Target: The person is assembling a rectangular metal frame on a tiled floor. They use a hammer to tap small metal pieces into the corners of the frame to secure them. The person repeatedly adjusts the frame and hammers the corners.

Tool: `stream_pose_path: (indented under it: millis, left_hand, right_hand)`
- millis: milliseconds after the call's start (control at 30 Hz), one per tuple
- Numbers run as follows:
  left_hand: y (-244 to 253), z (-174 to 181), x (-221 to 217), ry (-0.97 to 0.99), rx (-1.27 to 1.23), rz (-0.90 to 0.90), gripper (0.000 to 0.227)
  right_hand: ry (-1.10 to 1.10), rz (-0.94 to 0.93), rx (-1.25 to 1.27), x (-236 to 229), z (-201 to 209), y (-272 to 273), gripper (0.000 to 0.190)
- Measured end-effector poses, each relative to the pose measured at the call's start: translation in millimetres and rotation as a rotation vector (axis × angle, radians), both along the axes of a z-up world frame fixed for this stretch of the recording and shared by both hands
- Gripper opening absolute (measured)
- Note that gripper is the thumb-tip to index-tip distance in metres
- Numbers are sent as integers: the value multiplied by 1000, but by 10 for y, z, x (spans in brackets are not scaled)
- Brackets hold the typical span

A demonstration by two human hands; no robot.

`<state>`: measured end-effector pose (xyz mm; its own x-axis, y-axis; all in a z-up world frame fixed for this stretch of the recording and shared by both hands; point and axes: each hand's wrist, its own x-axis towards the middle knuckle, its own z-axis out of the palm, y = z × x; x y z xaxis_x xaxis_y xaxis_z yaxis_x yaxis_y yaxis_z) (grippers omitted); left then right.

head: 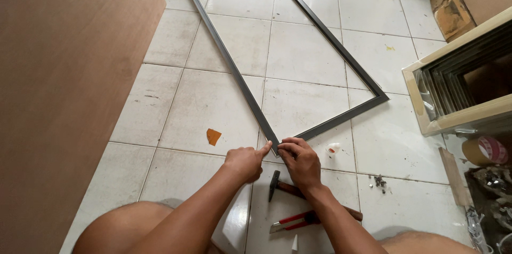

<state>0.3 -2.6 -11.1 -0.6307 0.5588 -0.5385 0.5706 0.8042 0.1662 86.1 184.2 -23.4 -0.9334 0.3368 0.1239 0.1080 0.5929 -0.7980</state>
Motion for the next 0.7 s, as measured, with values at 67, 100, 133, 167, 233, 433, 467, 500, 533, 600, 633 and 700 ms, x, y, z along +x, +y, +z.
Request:
stream_pose_path:
  millis: [67,100,133,167,233,433,467,500,533,600,633,700]
  left_hand:
    - [6,-20,-4,8,1,-1,88]
    - [8,-28,-4,14,1,-2,88]
    - [7,-29,-4,15,1,-1,88]
    - [8,-31,-5,12,-5,-1,89]
    - [2,-33,-1,10,-12,1,89]
    - [-11,38,-13,16,28,0,90]
    - [-8,98,-13,24,48,-4,88]
    - [-16,158,-11,31,66,-7,87]
    - [-11,185,-6,29,68,-7,87]
    - [-7,238,16,59,110,-4,86]
    - [-4,240,13,59,110,-6,86]
    - [-5,244,11,66,131,-8,87]
  right_hand:
    - [5,3,-9,2,27,-2,13]
    - [9,6,-19,4,42,-4,13]
    - [9,7,-19,2,25,1,13]
    - [20,9,-19,0,9,7,14]
    - [31,12,-18,8,12,2,14]
    - [104,-40,-136,103,208,-32,26]
    - [74,-57,-204,130,268,-25,26]
    - [42,-73,-273,159,329,-29,25]
    - [41,-73,-272,156,319,12,25]
    - [27,-11,-68,163,296,90,22]
    - [28,-13,-68,181,353,116,22]
    - [-41,102,30,220,469,162,14]
